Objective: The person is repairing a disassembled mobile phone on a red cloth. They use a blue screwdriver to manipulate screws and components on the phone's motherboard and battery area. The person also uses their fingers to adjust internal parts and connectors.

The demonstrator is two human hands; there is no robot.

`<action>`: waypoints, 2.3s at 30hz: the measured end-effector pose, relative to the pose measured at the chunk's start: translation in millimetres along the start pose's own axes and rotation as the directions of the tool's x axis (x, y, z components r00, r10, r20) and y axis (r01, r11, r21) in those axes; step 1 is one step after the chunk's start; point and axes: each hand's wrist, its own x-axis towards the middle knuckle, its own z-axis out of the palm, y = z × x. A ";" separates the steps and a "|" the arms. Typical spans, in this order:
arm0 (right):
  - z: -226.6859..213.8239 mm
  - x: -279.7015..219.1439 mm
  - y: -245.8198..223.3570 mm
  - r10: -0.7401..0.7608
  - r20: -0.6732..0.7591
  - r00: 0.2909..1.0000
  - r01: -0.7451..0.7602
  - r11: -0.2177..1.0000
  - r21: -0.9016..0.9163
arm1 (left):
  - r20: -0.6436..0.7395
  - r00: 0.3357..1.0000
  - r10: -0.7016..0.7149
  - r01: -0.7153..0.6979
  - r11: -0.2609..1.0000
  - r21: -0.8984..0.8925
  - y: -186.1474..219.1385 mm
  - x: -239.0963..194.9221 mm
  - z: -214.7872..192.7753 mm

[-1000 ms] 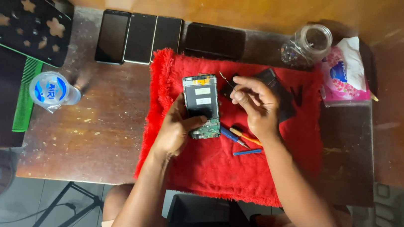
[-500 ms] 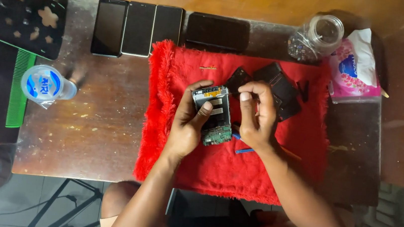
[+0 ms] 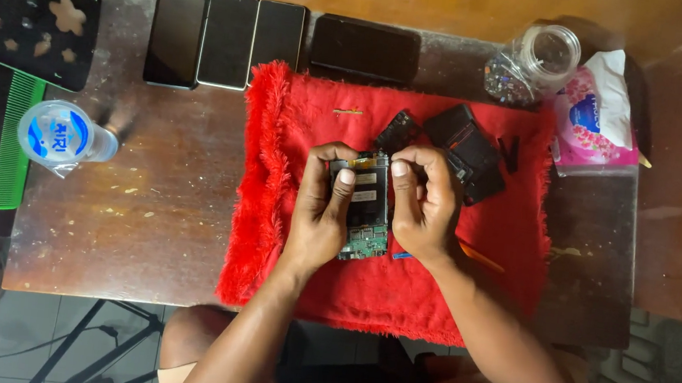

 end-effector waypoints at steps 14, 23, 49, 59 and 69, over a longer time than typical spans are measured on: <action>-5.6 13.3 -1.8 -0.353 0.104 0.930 0.367 0.880 -0.302 | -0.119 0.991 0.062 -0.043 0.987 0.156 -10.5 3.6 -4.2; -33.5 22.3 28.4 -0.202 0.126 0.971 0.232 0.922 -0.311 | -0.178 0.977 -0.117 0.156 0.961 0.229 -22.5 11.4 -25.6; -2.6 5.4 8.0 -0.010 0.212 0.977 0.010 1.000 0.001 | -0.107 0.981 -0.160 0.160 0.987 -0.014 4.6 9.9 -12.3; -1.3 3.1 1.4 -0.012 0.152 0.988 -0.004 0.994 0.106 | 0.084 0.993 -0.080 0.106 0.915 -0.390 -41.9 6.1 -18.1; 0.0 -5.3 0.3 -0.001 0.042 0.999 -0.003 0.994 0.111 | 0.113 0.955 -0.273 0.272 0.660 -0.701 -16.0 12.9 -17.2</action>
